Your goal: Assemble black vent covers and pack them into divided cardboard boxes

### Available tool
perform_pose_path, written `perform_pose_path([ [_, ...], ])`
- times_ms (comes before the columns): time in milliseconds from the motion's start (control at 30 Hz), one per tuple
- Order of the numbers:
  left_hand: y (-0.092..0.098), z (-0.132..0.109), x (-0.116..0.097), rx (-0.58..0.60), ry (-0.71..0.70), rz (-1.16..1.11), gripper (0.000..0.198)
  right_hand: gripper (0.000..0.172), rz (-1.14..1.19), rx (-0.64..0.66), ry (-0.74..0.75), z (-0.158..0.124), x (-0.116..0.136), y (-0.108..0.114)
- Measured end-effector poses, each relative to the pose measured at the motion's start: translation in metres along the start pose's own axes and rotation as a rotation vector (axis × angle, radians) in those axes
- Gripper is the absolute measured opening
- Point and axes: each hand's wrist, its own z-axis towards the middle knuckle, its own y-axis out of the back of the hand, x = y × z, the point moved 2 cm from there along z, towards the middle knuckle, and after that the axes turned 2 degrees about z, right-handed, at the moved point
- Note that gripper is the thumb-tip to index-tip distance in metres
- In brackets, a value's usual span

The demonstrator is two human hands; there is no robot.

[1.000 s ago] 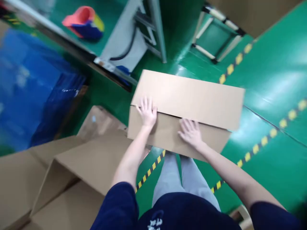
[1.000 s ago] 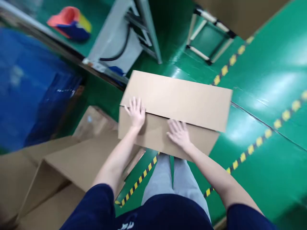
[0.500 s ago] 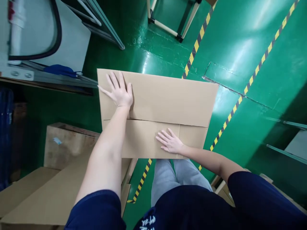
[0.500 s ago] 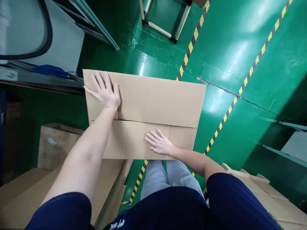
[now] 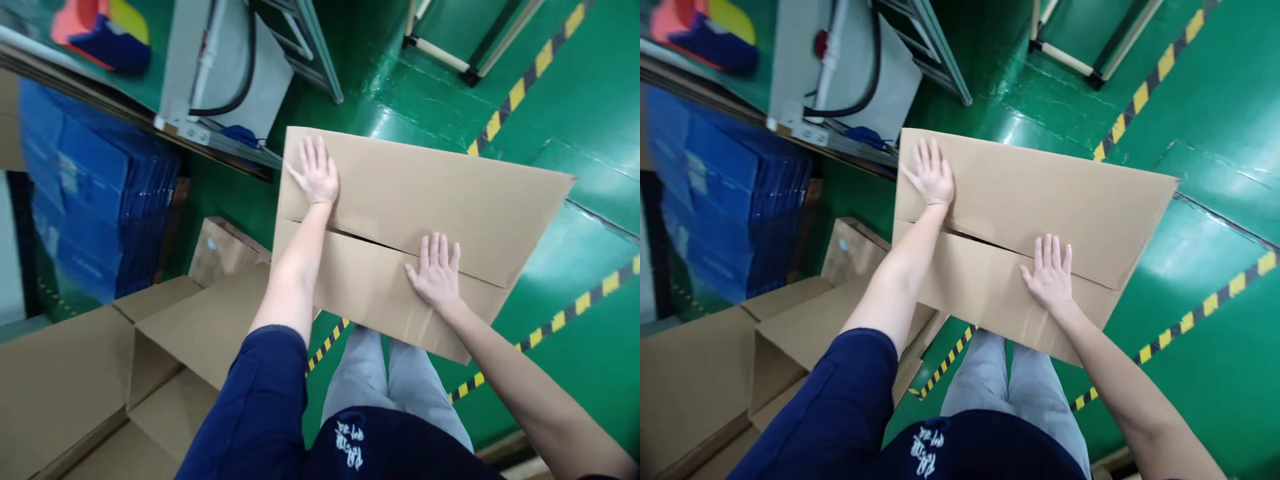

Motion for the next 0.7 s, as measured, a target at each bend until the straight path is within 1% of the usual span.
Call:
perform_pose_path([
  [67,0.006,-0.006,-0.007,-0.005,0.021,-0.024,0.055,0.087,-0.019,0.010,-0.002,0.014,-0.008,0.001],
  [100,0.009,-0.015,-0.010,-0.014,0.037,-0.034,0.053,0.087,-0.024,0.014,0.005,0.017,-0.009,0.001],
  [133,0.012,-0.029,-0.012,-0.021,0.048,-0.044,0.052,0.086,-0.028,0.014,0.011,0.020,-0.009,0.002],
  [200,0.012,-0.069,-0.015,-0.015,0.040,-0.069,0.052,0.082,-0.039,0.000,0.010,0.020,-0.006,0.003],
  [233,0.009,-0.093,-0.016,0.018,-0.013,-0.078,0.054,0.081,-0.046,-0.013,0.009,0.019,-0.003,0.003],
  [300,-0.004,-0.140,-0.017,0.083,-0.153,-0.081,0.062,0.079,-0.062,-0.052,0.015,0.012,0.002,0.003],
  [367,-0.021,-0.173,-0.013,0.132,-0.241,-0.072,0.070,0.077,-0.076,-0.095,0.030,0.000,0.005,0.002],
  [433,-0.035,-0.188,-0.008,0.136,-0.275,-0.066,0.072,0.078,-0.086,-0.130,0.052,-0.012,0.007,0.001],
  [467,-0.040,-0.190,-0.007,0.125,-0.283,-0.067,0.072,0.079,-0.089,-0.150,0.059,-0.014,0.007,0.002],
  [500,-0.044,-0.188,-0.006,0.110,-0.290,-0.071,0.072,0.081,-0.092,-0.169,0.072,-0.010,0.007,0.004],
  [533,-0.046,-0.184,-0.006,0.096,-0.296,-0.077,0.072,0.083,-0.095,-0.185,0.105,0.003,0.011,0.009],
  [567,-0.048,-0.180,-0.008,0.086,-0.302,-0.083,0.072,0.084,-0.100,-0.194,0.166,0.026,0.021,0.015],
  [600,-0.049,-0.176,-0.010,0.080,-0.309,-0.089,0.072,0.084,-0.104,-0.202,0.252,0.059,0.037,0.024],
  [633,-0.050,-0.173,-0.012,0.076,-0.314,-0.093,0.071,0.083,-0.105,-0.205,0.365,0.103,0.063,0.035],
  [667,-0.050,-0.171,-0.014,0.070,-0.317,-0.096,0.071,0.082,-0.101,-0.212,0.496,0.155,0.098,0.046],
  [700,-0.052,-0.170,-0.016,0.057,-0.320,-0.095,0.071,0.081,-0.083,-0.246,0.595,0.212,0.141,0.057],
])
